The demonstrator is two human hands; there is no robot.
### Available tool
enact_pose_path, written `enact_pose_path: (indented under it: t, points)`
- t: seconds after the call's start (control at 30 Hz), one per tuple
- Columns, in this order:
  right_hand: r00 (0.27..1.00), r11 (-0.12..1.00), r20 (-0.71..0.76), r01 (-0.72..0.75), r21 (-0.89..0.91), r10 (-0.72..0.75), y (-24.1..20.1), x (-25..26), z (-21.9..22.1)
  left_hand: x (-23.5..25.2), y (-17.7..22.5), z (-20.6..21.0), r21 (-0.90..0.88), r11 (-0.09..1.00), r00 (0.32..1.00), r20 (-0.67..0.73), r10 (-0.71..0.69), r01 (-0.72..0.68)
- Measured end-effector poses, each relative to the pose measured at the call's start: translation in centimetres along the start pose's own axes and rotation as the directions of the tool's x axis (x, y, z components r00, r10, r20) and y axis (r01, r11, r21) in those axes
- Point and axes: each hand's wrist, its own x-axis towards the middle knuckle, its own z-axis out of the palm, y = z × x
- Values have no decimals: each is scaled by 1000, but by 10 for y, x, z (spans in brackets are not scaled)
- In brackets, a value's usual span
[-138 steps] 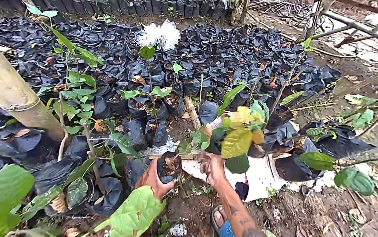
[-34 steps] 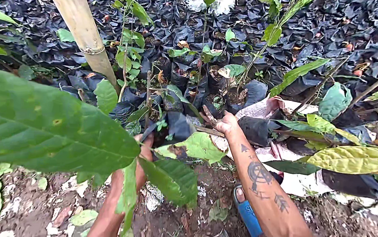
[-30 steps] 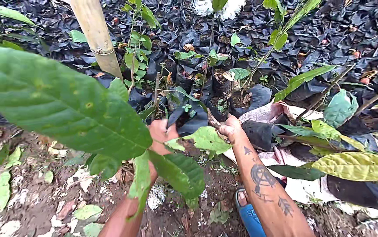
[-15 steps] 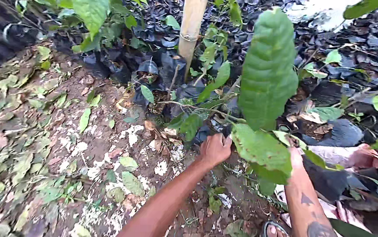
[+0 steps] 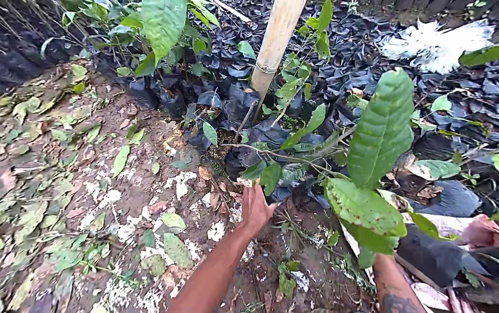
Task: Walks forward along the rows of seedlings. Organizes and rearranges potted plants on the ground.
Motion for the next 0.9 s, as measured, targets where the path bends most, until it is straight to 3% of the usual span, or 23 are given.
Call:
enact_pose_path:
  t: [0.07, 0.13, 0.17, 0.27, 0.4, 0.47, 0.53, 0.6, 0.67, 0.7, 0.73, 0.77, 0.8, 0.83, 0.87, 0.9]
  points:
    - [978, 989, 180, -86, -123, 107, -32, 7, -30, 2, 6, 2, -2, 1000, 999, -36, -17, 17]
    - [999, 990, 21, 28, -139, -25, -29, 13, -26, 1, 3, 3, -5, 999, 996, -87, 31, -32]
    - [997, 988, 22, 73, -135, -71, -29, 14, -30, 3, 1, 3, -8, 998, 991, -120, 63, -64]
    - [979, 981, 198, 81, -176, -46, -49, 8, -59, 6, -6, 10, -23, 993, 975, -191, 112, -119]
    - [932, 970, 363, 85, -227, 3, -67, 5, -67, 3, 1, 10, -87, 996, 997, -71, -18, 12]
    - [909, 968, 417, 110, -226, -7, -78, 1, -74, 1, 7, 14, -149, 989, 994, -109, -14, -3]
    - [905, 976, 403, 194, -102, -138, -95, -12, -83, 10, -3, 37, -164, 986, 982, -189, 4, -36]
    - [881, 969, 405, 202, 143, -244, -108, -18, -75, 11, -15, 50, -186, 977, 973, -221, 65, -108]
    - [851, 881, 487, -62, 469, -199, -119, -20, -41, 7, -26, 53, -216, 950, 955, -243, 171, -225]
    - [815, 743, 562, -285, 605, -145, -124, -22, -19, 12, -43, 72, -194, 911, 884, -381, 272, -364]
    - [775, 600, 626, -460, 654, -88, -128, -23, 0, 35, -60, 106, -159, 805, 642, -698, 318, -572]
    - [751, 522, 659, -549, 653, -34, -134, -23, 16, 14, -42, 73, -310, 900, 906, -385, 176, -306]
    - [749, 529, 662, -568, 631, 14, -142, -22, 22, 10, -26, 51, -328, 937, 978, -202, 52, -117]
    - [761, 610, 647, -533, 586, 44, -154, -22, 18, 9, -8, 33, -293, 956, 995, -87, -47, 19]
    - [785, 734, 618, -444, 514, 42, -167, -22, 8, 5, 6, 20, -254, 966, 998, -31, -56, 46]
    - [813, 861, 583, -306, 408, 13, -177, -22, -4, 2, 3, 28, -280, 957, 985, -172, 29, -77]
